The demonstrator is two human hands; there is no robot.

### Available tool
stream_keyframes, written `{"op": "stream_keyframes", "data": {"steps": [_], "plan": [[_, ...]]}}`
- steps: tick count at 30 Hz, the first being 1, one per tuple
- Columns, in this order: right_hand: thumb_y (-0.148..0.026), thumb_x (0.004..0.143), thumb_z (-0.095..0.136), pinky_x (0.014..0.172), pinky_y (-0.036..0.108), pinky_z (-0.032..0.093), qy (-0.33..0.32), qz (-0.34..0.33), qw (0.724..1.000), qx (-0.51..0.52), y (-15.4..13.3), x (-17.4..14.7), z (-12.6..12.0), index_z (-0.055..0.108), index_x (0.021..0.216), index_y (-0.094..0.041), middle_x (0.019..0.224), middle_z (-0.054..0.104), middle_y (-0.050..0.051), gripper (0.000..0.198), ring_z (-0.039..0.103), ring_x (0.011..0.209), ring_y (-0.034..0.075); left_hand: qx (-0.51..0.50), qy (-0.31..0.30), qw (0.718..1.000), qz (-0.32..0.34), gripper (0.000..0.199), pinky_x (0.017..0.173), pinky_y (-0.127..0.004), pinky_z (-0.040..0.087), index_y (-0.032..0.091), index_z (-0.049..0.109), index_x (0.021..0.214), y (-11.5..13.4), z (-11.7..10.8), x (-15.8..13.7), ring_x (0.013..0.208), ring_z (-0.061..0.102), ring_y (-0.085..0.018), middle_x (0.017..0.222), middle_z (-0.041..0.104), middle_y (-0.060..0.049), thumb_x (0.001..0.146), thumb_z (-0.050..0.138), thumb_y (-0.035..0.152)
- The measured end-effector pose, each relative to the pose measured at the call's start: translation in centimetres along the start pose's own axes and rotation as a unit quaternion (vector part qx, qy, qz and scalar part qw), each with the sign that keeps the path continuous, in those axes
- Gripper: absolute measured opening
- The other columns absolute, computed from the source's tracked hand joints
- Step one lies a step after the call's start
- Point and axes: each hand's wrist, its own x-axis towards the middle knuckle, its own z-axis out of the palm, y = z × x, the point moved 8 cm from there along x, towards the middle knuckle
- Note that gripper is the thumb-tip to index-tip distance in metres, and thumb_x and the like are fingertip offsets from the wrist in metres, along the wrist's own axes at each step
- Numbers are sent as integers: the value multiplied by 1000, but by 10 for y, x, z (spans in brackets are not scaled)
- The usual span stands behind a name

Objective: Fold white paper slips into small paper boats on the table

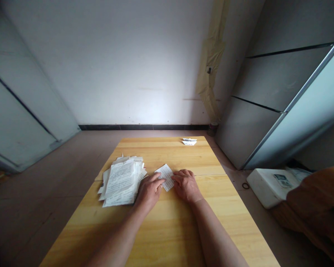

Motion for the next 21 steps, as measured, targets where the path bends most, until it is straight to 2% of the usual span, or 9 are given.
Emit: {"op": "stream_keyframes", "data": {"steps": [4,9,15,21], "plan": [[-13,75,55,87,37,41,-1,-27,999,19,-2,-2,-3,71,99,-24,106,70,6,31,59,96,22,-10,-9,1000,-5,32,95,-42,45,22,69,103,1,-1,0,107,58,-24,121,62,-7,77,53,11],[-15,73,58,86,38,43,-10,-27,999,33,-2,-2,-7,71,98,-22,103,70,6,30,61,94,22,-34,-28,999,-1,37,101,-46,40,22,66,110,5,-3,-2,113,54,-28,127,58,-8,72,64,26],[-31,73,69,92,43,39,-27,-31,999,25,-2,-4,-3,67,110,-23,117,65,9,38,57,104,26,-40,-26,999,-16,42,101,-45,40,21,64,111,3,-2,-1,115,53,-29,127,58,-8,69,68,29],[-42,74,71,93,46,38,-42,-35,998,13,1,-6,2,64,116,-23,120,62,11,46,54,107,27,-52,-17,998,-14,39,101,-43,41,19,63,111,6,-7,1,113,55,-27,124,60,-8,72,65,28]]}}
